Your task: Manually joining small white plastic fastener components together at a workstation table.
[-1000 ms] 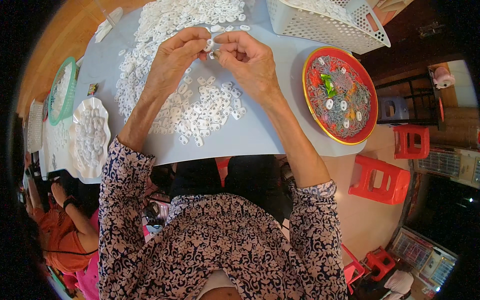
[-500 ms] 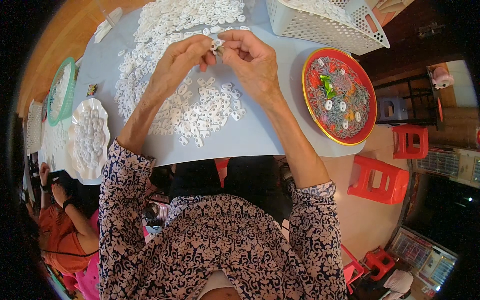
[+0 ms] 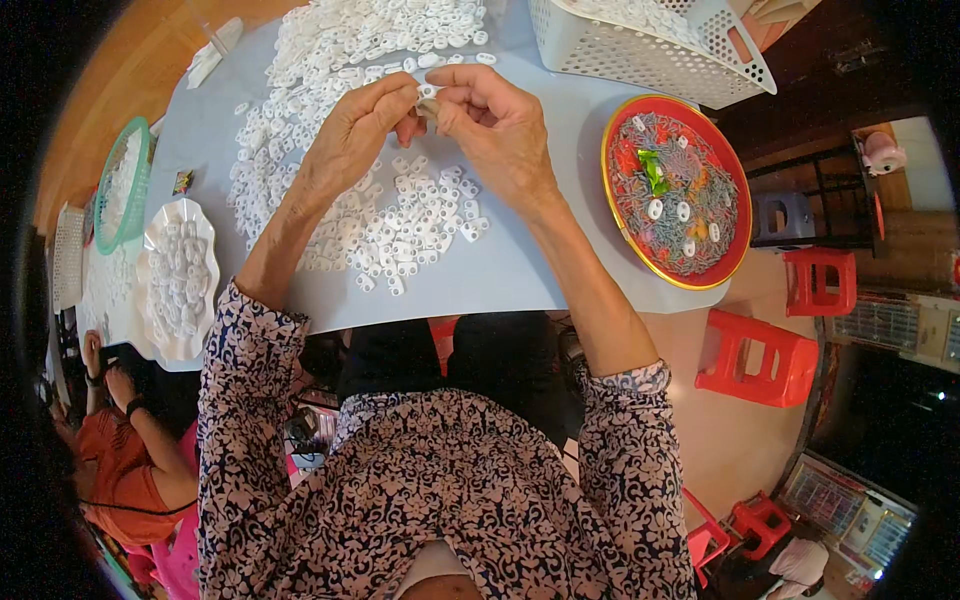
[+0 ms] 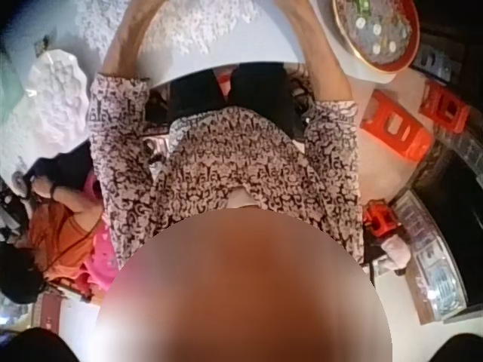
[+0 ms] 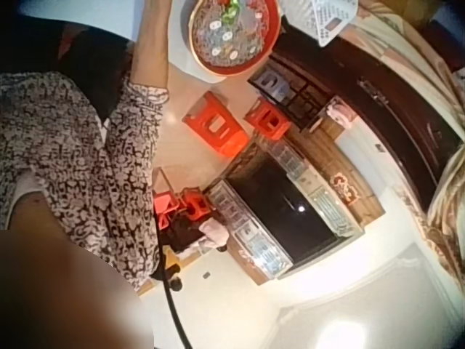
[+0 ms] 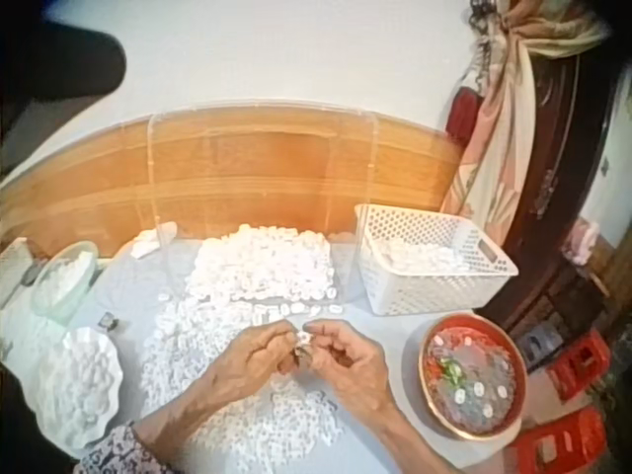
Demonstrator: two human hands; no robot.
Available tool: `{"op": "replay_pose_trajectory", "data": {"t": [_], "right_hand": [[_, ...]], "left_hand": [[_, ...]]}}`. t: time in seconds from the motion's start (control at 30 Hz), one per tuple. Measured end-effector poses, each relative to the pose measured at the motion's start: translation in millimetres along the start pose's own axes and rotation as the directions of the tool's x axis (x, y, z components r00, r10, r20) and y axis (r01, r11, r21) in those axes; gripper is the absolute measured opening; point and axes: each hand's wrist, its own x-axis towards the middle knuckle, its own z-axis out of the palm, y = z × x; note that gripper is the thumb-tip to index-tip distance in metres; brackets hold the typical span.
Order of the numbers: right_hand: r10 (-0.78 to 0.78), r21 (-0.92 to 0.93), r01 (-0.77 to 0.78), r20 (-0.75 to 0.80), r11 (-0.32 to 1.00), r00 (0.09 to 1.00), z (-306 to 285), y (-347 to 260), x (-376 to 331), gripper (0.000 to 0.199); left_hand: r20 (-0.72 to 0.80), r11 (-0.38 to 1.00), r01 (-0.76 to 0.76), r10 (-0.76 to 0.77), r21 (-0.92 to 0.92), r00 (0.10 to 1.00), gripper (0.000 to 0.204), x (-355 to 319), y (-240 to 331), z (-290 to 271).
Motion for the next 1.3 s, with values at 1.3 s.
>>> {"op": "replay_pose_trajectory", "data": {"t": [1.3], "right_hand": [[-0.318, -0.411, 0.327, 0.094, 0.851, 0.944, -3, -6, 0, 0.019]], "left_hand": [[-0.004, 0.998, 0.068, -0.068, 0.018, 0.998, 0.029, -4, 6, 14]]}}
